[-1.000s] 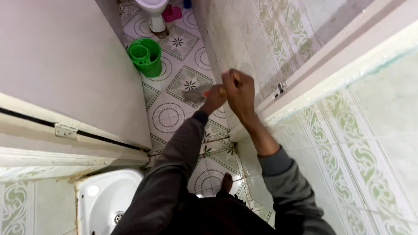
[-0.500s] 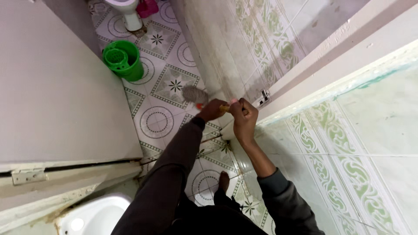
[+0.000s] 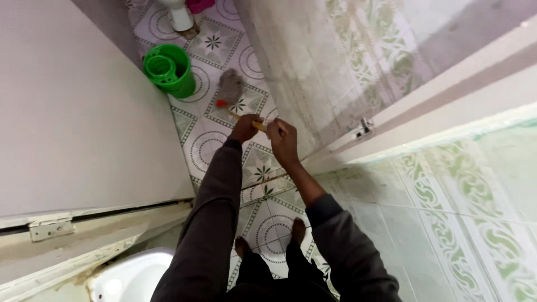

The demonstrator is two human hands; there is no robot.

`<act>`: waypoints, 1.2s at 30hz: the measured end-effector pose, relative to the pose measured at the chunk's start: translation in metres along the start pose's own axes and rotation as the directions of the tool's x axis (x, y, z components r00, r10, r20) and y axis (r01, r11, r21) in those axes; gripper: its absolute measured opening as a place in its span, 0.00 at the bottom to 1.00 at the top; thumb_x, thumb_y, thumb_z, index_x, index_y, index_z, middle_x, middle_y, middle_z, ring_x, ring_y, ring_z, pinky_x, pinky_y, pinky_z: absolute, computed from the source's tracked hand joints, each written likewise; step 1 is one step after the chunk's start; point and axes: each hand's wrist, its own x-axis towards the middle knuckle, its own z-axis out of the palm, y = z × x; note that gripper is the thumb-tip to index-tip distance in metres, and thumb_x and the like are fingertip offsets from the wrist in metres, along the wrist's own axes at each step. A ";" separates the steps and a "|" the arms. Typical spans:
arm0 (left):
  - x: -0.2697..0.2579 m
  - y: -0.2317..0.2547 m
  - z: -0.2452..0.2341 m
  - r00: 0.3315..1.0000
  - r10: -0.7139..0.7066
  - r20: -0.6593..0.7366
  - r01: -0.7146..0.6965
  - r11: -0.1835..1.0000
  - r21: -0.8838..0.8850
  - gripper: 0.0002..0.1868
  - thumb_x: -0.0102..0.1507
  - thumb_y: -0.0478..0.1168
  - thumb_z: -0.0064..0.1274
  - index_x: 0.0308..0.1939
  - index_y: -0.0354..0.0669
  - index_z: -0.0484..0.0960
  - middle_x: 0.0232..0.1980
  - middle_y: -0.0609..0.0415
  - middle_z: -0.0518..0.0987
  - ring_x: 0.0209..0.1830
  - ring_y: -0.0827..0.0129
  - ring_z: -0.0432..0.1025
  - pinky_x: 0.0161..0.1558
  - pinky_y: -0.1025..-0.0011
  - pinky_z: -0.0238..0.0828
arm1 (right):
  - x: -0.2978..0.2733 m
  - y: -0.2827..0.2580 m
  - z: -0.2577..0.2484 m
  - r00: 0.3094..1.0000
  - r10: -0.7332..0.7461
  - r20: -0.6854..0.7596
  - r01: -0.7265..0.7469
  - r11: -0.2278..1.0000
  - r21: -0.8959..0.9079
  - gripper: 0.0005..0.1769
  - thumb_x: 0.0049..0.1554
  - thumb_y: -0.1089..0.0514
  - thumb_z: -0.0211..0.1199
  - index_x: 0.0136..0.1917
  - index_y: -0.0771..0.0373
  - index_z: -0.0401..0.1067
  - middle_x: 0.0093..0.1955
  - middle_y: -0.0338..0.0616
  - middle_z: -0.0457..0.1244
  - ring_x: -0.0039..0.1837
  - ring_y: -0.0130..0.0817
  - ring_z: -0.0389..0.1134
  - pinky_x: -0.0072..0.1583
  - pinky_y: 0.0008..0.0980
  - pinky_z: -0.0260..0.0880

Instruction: The person uses a wooden handle tool to scrape dirt from the tiled bathroom floor and along the base of the walls, moving between the toilet, a sink, and a blue storage barrel.

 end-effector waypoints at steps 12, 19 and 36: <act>-0.068 -0.067 -0.100 0.840 0.193 -0.508 -0.065 0.964 0.259 0.18 0.58 0.38 0.58 0.49 0.32 0.81 0.43 0.32 0.81 0.44 0.40 0.75 0.45 0.52 0.73 | 0.080 0.009 0.115 0.900 -0.177 0.399 0.194 0.981 -0.003 0.20 0.66 0.58 0.56 0.35 0.70 0.61 0.31 0.40 0.56 0.36 0.22 0.57 0.40 0.29 0.60; -0.095 -0.060 -0.141 0.746 -0.196 -0.636 0.194 0.978 -0.074 0.17 0.66 0.48 0.58 0.45 0.36 0.82 0.41 0.35 0.82 0.43 0.43 0.78 0.44 0.55 0.74 | 0.089 -0.066 0.181 0.783 -0.161 0.600 0.226 0.973 -0.034 0.22 0.63 0.55 0.59 0.30 0.68 0.66 0.26 0.40 0.62 0.31 0.22 0.61 0.35 0.31 0.61; -0.211 0.031 -0.127 0.697 -0.445 -0.562 0.383 0.894 -0.232 0.25 0.62 0.53 0.57 0.38 0.29 0.81 0.32 0.37 0.82 0.34 0.49 0.80 0.38 0.55 0.73 | 0.029 -0.110 0.186 0.685 -0.159 0.711 0.142 0.986 0.084 0.21 0.64 0.55 0.60 0.31 0.65 0.67 0.25 0.38 0.60 0.27 0.24 0.64 0.33 0.31 0.67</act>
